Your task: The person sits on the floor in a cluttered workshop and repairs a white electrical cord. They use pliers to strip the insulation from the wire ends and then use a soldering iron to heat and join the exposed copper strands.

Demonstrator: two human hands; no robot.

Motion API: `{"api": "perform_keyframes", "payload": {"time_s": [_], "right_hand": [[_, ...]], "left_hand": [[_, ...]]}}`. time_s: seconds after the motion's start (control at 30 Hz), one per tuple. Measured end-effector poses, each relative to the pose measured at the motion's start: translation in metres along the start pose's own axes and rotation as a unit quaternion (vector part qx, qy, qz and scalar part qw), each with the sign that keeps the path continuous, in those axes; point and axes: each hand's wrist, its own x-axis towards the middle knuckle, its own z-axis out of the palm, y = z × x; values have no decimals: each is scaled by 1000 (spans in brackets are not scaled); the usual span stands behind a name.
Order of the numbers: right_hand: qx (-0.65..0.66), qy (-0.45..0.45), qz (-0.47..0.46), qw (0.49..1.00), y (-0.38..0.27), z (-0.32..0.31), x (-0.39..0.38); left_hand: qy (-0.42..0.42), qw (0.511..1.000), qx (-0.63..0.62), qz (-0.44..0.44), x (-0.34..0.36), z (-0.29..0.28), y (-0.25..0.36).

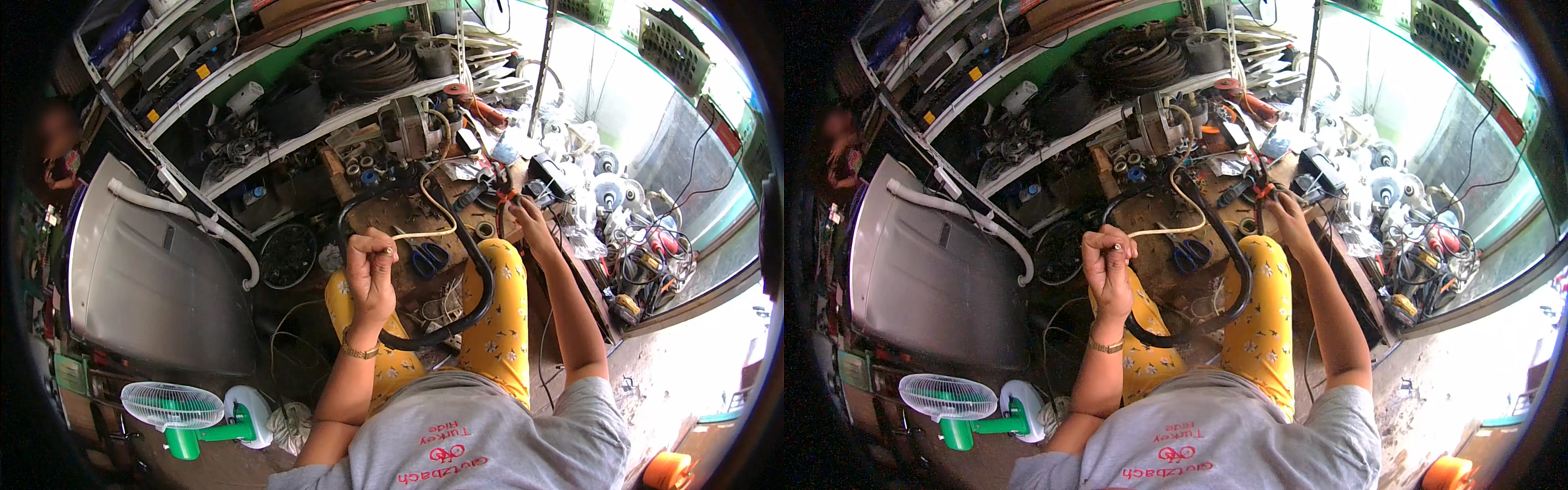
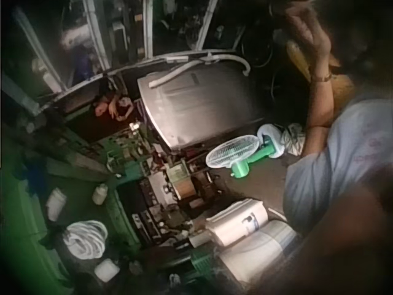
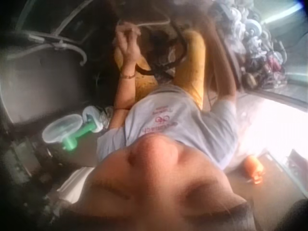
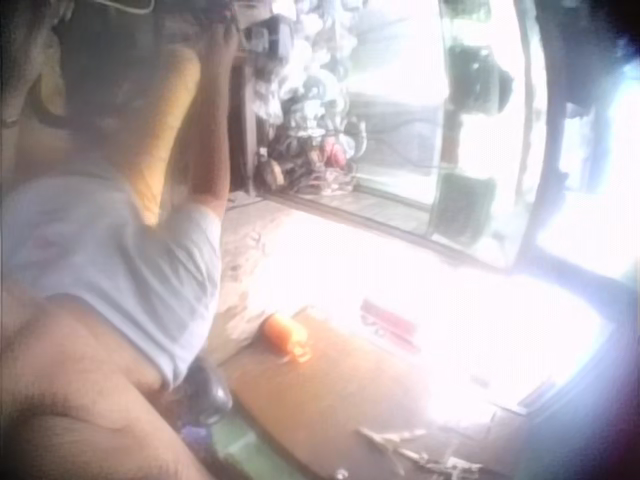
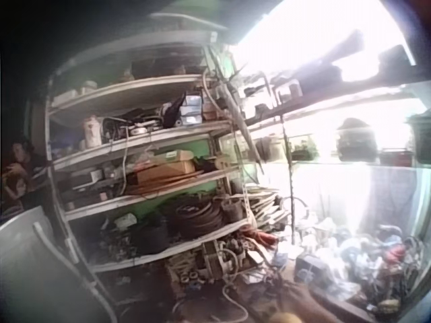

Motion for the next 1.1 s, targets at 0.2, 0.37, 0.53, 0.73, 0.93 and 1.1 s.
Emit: {"api": "perform_keyframes", "payload": {"time_s": [0.2, 0.37, 0.53, 0.73, 0.93, 1.1], "right_hand": [[272, -199, -66, 939, -103, 12, -72], [-257, -179, -372, 874, -169, 4, -106], [-442, -125, -454, 764, -200, -7, -120], [-476, -127, -492, 718, -222, -8, -122], [-506, -141, -494, 693, -226, -11, -123], [-523, -196, -473, 681, -230, -12, -120]], "left_hand": [[-58, 997, -58, -10, -2, 0, 6], [-148, 989, -21, -13, 5, -11, 23], [-218, 974, 54, 5, 17, -17, 38], [-269, 956, 103, 51, 27, -17, 47], [-304, 939, 150, 54, 34, -17, 54], [-360, 915, 162, 82, 40, -15, 55]]}}
